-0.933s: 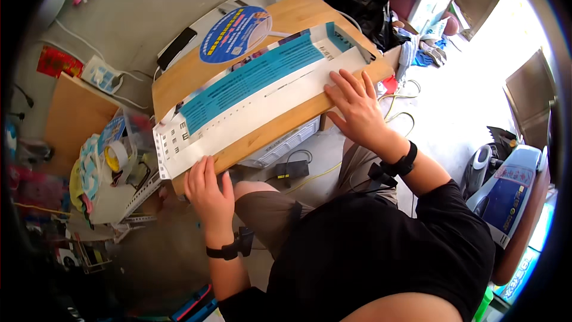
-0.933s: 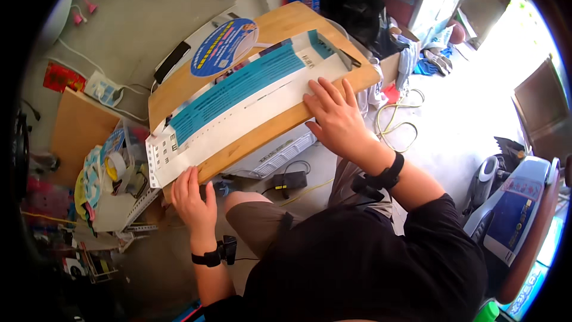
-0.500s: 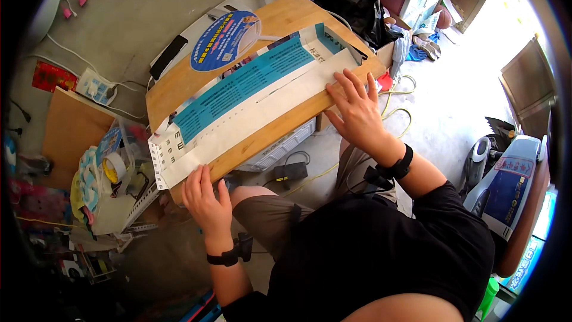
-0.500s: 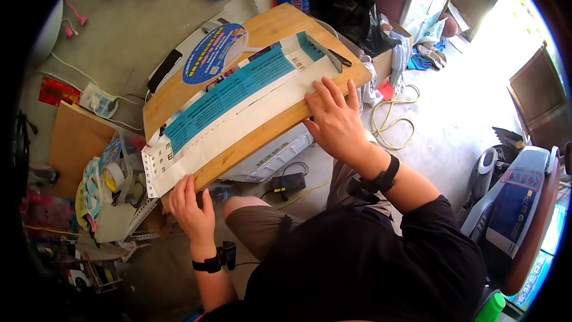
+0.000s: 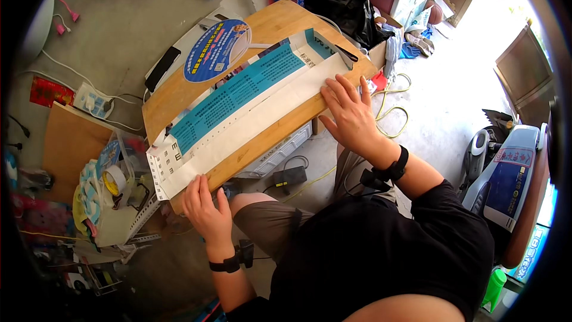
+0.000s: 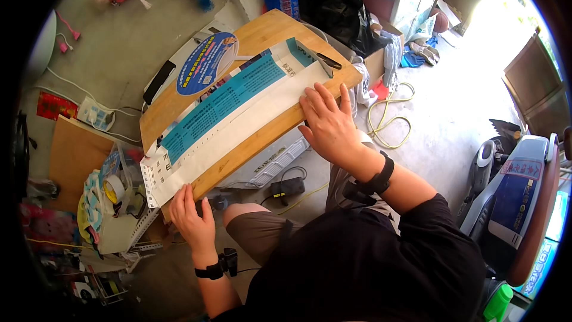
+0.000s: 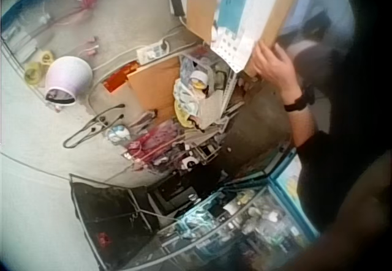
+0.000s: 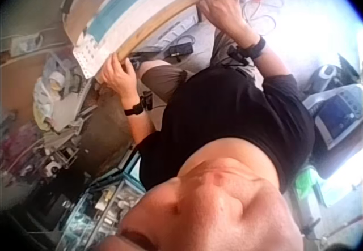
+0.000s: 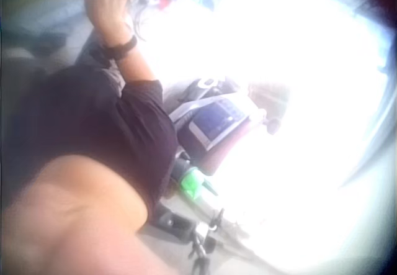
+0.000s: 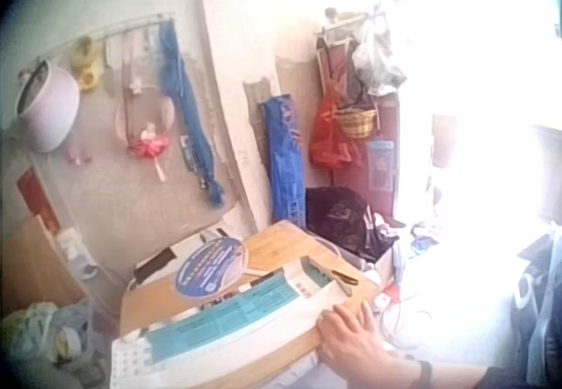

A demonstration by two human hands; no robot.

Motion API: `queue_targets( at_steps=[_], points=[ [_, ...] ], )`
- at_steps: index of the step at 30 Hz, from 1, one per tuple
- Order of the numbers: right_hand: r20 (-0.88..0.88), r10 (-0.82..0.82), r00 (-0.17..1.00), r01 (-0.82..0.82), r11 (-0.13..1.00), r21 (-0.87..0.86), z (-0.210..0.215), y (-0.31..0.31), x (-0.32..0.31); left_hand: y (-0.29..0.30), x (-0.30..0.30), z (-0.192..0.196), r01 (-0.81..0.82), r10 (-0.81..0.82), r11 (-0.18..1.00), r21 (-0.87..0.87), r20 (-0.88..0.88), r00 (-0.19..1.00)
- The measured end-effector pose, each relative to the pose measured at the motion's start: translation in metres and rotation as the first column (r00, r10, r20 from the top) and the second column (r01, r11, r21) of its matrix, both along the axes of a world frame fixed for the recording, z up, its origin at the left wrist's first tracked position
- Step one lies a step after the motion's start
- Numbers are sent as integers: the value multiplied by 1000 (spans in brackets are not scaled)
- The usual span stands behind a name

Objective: Folding and taping a paper vision chart.

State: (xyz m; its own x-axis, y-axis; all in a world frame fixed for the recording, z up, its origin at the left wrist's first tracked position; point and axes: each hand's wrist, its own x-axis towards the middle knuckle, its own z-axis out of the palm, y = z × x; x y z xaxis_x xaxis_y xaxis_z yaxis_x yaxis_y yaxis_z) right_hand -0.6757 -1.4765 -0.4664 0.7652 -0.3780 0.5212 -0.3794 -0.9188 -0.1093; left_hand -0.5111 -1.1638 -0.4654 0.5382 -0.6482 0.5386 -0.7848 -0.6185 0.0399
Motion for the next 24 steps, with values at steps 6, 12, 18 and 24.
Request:
queue_targets(
  at_steps=[6, 12, 18, 24],
  points=[
    [-25, 84, 996, -83, 996, 30, 3, 12, 9, 4, -4, 5, -26, 23, 999, -43, -70, 997],
    [-29, 140, 990, -141, 990, -6, -7, 21, 16, 7, -1, 4, -7, 3, 997, -75, -61, 998],
    [-40, 140, 989, -141, 990, -30, -2, 22, 15, 11, 0, 5, -11, 7, 998, -54, -68, 998],
    [-43, 135, 990, -136, 990, -36, -4, 22, 15, 15, 0, -1, 21, -32, 996, -88, -124, 992]
  ],
)
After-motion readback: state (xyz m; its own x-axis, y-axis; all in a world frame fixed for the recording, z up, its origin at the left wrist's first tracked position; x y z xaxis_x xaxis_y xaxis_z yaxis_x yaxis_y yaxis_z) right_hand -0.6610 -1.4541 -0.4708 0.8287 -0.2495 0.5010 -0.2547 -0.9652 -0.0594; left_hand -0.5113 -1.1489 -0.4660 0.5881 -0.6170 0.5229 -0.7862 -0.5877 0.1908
